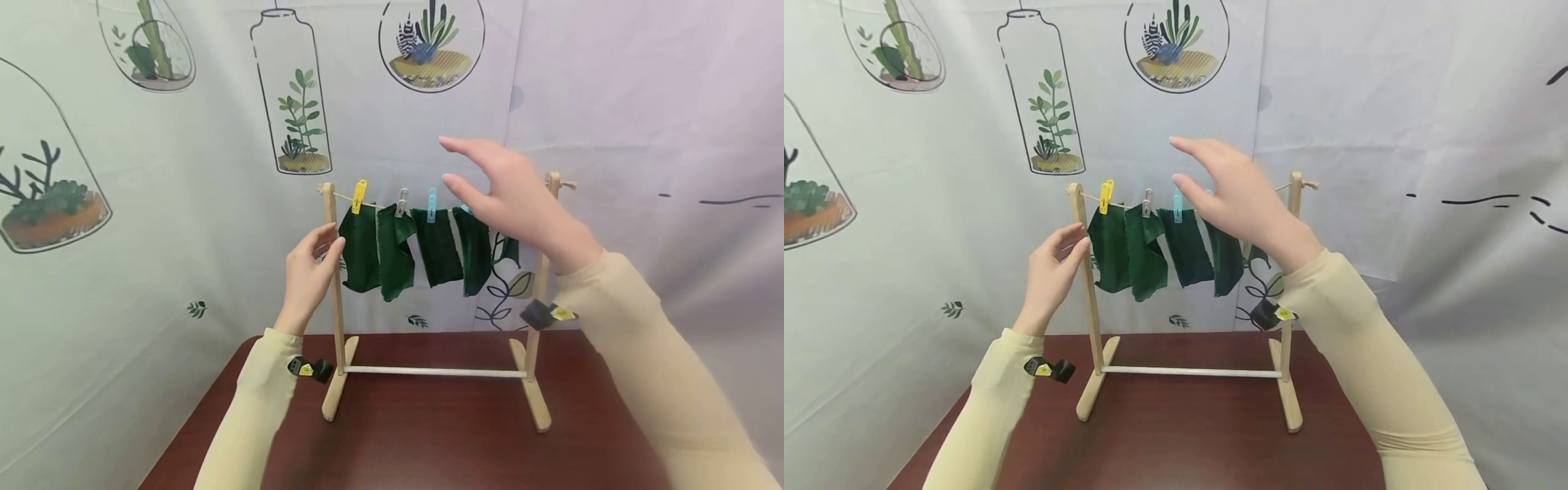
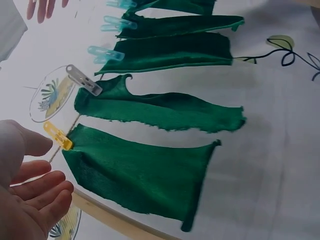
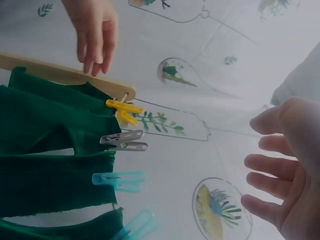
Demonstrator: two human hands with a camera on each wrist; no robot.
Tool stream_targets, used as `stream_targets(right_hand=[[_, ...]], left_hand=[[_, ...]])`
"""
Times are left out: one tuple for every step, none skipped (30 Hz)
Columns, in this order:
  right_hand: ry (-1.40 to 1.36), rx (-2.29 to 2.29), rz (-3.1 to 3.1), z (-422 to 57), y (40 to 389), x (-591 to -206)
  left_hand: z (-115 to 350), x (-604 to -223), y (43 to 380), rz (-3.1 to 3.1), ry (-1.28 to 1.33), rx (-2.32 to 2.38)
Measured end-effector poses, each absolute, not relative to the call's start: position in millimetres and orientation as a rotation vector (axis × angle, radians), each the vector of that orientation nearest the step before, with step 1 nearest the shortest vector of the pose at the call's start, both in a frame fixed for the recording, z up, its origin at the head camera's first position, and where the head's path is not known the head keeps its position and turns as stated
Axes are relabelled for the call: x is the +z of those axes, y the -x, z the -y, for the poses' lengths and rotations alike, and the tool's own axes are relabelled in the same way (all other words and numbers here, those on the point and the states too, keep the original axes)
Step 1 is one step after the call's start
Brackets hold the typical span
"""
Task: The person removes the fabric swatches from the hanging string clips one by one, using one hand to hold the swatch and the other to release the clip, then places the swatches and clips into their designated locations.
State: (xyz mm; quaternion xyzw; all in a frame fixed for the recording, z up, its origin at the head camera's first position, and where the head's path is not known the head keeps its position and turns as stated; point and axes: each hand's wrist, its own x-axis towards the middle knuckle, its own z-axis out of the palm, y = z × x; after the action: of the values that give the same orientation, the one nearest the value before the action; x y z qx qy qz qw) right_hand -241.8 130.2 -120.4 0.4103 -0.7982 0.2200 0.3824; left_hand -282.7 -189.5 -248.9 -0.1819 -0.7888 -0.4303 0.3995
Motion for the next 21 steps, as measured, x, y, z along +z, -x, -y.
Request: stream_targets(right_hand=[[-1.052, 0.557, 2.055, -127, 245, -119], [-1.056, 0.552, 2.076, -124, 247, -117], [-1.057, 0.549, 2.105, -121, 250, -116], [-1.06, 0.549, 2.131, -117, 252, -114], [-1.064, 0.554, 2.158, -114, 255, -112], [-1.071, 0.558, 2.183, -110, 257, -110], [-1.077, 0.564, 2.21, -106, 261, -110], [-1.079, 0.572, 2.238, -101, 263, -109], [-1.082, 0.578, 2.266, -97, 265, -109], [-1.087, 0.577, 2.29, -92, 268, -109], [-1.092, 0.571, 2.315, -86, 270, -109], [-1.097, 0.56, 2.34, -81, 272, -109], [-1.099, 0.547, 2.366, -75, 274, -109], [-1.101, 0.532, 2.391, -70, 275, -109], [-1.106, 0.513, 2.415, -64, 277, -110], [-1.109, 0.498, 2.436, -58, 280, -109], [-1.109, 0.49, 2.454, -54, 282, -109], [-1.105, 0.482, 2.472, -49, 284, -109], [-1.098, 0.476, 2.487, -46, 286, -108], [-1.094, 0.471, 2.498, -42, 289, -107], [-1.088, 0.47, 2.511, -39, 291, -107]], left_hand=[[189, -247, 283, 1.994, 0.455, -1.09], [189, -244, 284, 1.994, 0.45, -1.091], [188, -242, 285, 1.996, 0.448, -1.091], [187, -240, 286, 1.998, 0.445, -1.092], [186, -239, 287, 1.998, 0.444, -1.093], [185, -237, 289, 1.996, 0.443, -1.095], [183, -237, 290, 1.997, 0.44, -1.098], [182, -236, 291, 1.997, 0.436, -1.101], [180, -235, 292, 1.996, 0.431, -1.103], [178, -235, 293, 1.995, 0.427, -1.105], [176, -234, 293, 1.997, 0.42, -1.099], [174, -233, 294, 1.999, 0.413, -1.094], [172, -232, 294, 2.001, 0.404, -1.088], [171, -231, 295, 2.004, 0.394, -1.082], [169, -230, 295, 2.007, 0.385, -1.076], [168, -230, 296, 2.012, 0.378, -1.069], [167, -229, 296, 2.017, 0.37, -1.064], [166, -228, 297, 2.024, 0.365, -1.066], [165, -227, 297, 2.034, 0.362, -1.071], [164, -227, 298, 2.044, 0.361, -1.079], [163, -226, 299, 2.057, 0.36, -1.086]])
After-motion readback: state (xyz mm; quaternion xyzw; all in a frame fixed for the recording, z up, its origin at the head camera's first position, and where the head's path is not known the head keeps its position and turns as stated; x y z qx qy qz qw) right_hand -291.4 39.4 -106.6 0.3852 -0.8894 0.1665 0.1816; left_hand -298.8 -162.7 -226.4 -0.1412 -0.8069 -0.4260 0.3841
